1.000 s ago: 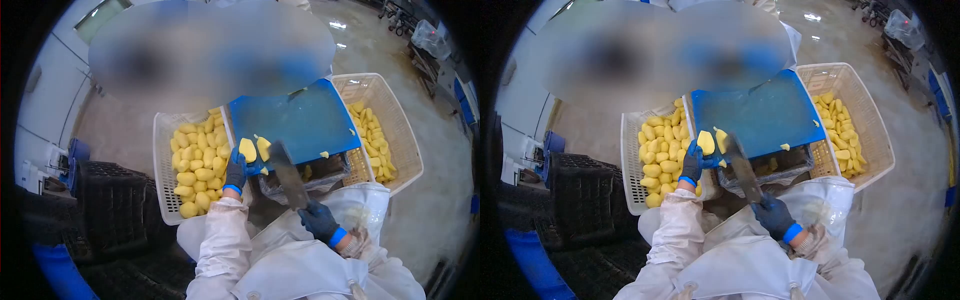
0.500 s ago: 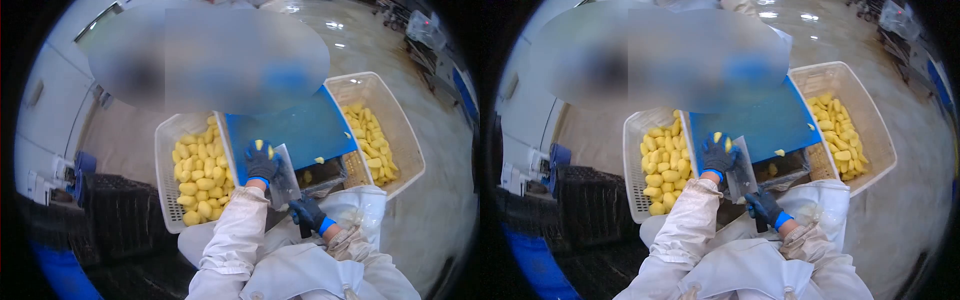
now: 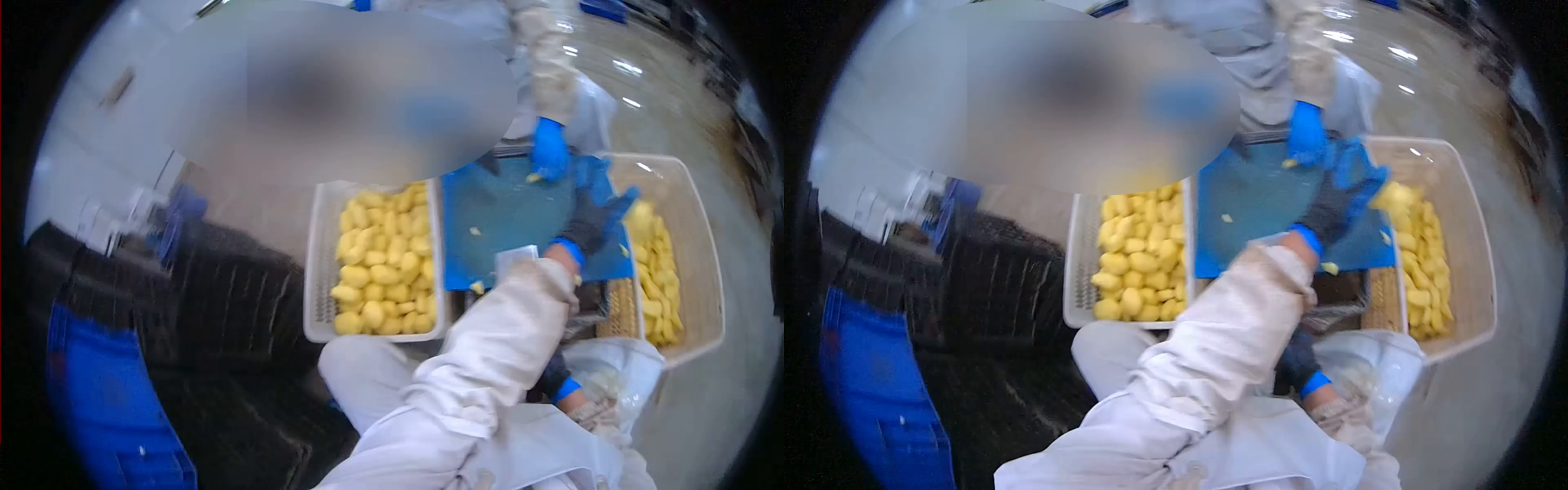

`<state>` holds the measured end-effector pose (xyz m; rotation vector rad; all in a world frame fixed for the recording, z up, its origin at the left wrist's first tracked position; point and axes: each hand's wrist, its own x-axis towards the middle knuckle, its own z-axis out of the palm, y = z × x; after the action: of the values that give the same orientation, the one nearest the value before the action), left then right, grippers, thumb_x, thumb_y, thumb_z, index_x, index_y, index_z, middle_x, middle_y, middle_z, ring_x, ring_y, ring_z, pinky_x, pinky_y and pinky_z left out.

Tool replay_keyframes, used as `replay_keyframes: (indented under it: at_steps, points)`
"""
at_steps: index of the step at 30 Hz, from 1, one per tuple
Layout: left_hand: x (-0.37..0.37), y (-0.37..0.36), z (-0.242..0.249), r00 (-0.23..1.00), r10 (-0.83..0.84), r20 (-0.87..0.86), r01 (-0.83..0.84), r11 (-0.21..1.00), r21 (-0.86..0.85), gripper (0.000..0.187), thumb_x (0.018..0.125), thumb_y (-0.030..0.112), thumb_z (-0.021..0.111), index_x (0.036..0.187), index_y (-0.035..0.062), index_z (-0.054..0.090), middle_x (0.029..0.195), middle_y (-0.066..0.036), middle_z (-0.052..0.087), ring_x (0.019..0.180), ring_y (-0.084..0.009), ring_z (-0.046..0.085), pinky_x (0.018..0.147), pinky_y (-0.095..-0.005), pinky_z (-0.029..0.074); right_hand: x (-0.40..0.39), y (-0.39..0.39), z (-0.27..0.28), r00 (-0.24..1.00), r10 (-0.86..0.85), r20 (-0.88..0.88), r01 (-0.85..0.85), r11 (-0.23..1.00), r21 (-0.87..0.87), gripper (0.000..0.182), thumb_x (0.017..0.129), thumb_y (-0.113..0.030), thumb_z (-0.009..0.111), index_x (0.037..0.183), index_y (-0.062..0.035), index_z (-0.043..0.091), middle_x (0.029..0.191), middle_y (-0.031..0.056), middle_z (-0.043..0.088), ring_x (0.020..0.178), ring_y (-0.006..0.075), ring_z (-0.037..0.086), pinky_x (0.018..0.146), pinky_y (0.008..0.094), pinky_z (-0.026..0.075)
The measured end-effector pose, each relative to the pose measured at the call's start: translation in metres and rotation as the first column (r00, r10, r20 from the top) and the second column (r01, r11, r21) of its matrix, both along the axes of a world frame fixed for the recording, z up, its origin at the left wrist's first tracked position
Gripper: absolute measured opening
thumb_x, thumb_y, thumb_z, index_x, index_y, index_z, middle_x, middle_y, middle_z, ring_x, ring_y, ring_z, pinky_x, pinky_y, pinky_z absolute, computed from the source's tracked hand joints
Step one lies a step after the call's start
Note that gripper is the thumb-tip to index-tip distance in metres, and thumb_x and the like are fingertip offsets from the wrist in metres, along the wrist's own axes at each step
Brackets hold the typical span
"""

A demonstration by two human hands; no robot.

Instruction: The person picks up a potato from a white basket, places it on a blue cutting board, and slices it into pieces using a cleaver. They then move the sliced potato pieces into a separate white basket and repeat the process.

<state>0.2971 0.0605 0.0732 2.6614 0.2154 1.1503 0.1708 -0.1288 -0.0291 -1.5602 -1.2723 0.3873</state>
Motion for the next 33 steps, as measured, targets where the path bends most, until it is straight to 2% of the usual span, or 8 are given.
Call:
replay_keyframes:
  at_steps: [1,4,6,7,12,14,16,33]
  points:
    - [0.007,-0.004,0.018,0.992,0.038,0.120,0.012,0.921,-0.390,0.043,0.086,0.025,0.054,0.127,0.0162,0.047,0.140,-0.021,0.025,0.129,-0.0431,0.021,0.107,-0.0498,0.014,0.004,-0.003,0.014,0.997,0.042,-0.059,-0.050,0.988,-0.147,0.017,0.082,-0.021,0.056,0.084,-0.0044,0.056,0.066,0.0087,0.059,0.051,0.0183,0.053,0.049,0.0347,0.045]
    - [-0.057,0.027,0.044,0.963,0.171,0.208,-0.014,0.803,-0.596,0.053,0.081,0.032,0.062,0.126,0.0096,0.045,0.135,-0.023,0.030,0.126,-0.0397,0.027,0.105,-0.0455,0.021,0.005,-0.007,0.027,0.839,0.009,-0.544,-0.206,0.931,-0.301,0.013,0.084,-0.019,0.054,0.086,-0.0065,0.052,0.062,0.0070,0.054,0.046,0.0162,0.050,0.041,0.0311,0.043]
    - [-0.116,0.085,-0.003,0.969,0.189,0.160,-0.077,0.842,-0.534,0.049,0.080,0.028,0.063,0.119,0.0044,0.047,0.119,-0.020,0.047,0.114,-0.0330,0.042,0.098,-0.0408,0.033,0.003,-0.003,0.035,0.431,-0.323,-0.842,-0.194,0.879,-0.436,0.012,0.085,-0.017,0.054,0.088,-0.0078,0.047,0.058,0.0046,0.049,0.042,0.0140,0.047,0.036,0.0267,0.039]
    - [-0.159,0.108,-0.032,0.972,0.224,0.067,-0.093,0.633,-0.769,0.039,0.081,0.022,0.061,0.113,0.0015,0.050,0.103,-0.016,0.056,0.100,-0.0300,0.052,0.089,-0.0385,0.041,0.001,0.000,0.036,0.438,-0.319,-0.841,-0.204,0.876,-0.438,0.012,0.085,-0.017,0.054,0.088,-0.0078,0.047,0.058,0.0046,0.049,0.042,0.0140,0.047,0.036,0.0267,0.039]
    - [-0.422,0.188,-0.174,0.499,0.623,-0.603,-0.862,0.426,-0.273,0.037,0.075,0.032,0.058,0.098,0.0024,0.059,0.090,-0.024,0.060,0.087,-0.0403,0.057,0.076,-0.0444,0.045,-0.005,-0.001,0.034,0.447,-0.384,-0.808,-0.132,0.865,-0.484,0.013,0.084,-0.013,0.055,0.092,-0.0048,0.048,0.056,0.0049,0.049,0.041,0.0144,0.047,0.036,0.0266,0.040]
    - [-0.467,0.172,-0.163,0.151,0.351,-0.924,-0.978,0.191,-0.087,0.062,0.070,0.043,0.060,0.115,0.0005,0.052,0.115,-0.026,0.053,0.108,-0.0366,0.051,0.091,-0.0405,0.042,-0.006,0.000,0.034,0.482,-0.473,-0.737,-0.102,0.806,-0.584,0.016,0.084,-0.013,0.055,0.096,-0.0031,0.050,0.056,0.0065,0.051,0.040,0.0147,0.047,0.035,0.0263,0.040]
    - [-0.490,0.176,-0.200,-0.123,0.005,-0.992,-0.966,0.228,0.121,0.064,0.070,0.040,0.062,0.125,0.0124,0.047,0.131,-0.019,0.042,0.122,-0.0307,0.042,0.101,-0.0371,0.035,-0.009,0.002,0.037,0.512,-0.474,-0.717,-0.083,0.803,-0.590,0.016,0.084,-0.013,0.055,0.096,-0.0030,0.050,0.055,0.0067,0.051,0.040,0.0148,0.047,0.035,0.0264,0.039]
    - [-0.501,0.176,-0.180,-0.093,0.043,-0.995,-0.960,0.261,0.101,0.062,0.063,0.039,0.068,0.114,0.0066,0.056,0.120,-0.020,0.053,0.112,-0.0299,0.051,0.092,-0.0370,0.042,-0.008,-0.002,0.042,0.506,-0.438,-0.743,-0.079,0.835,-0.545,0.010,0.084,-0.011,0.056,0.089,-0.0046,0.050,0.056,0.0057,0.051,0.041,0.0149,0.048,0.038,0.0276,0.041]
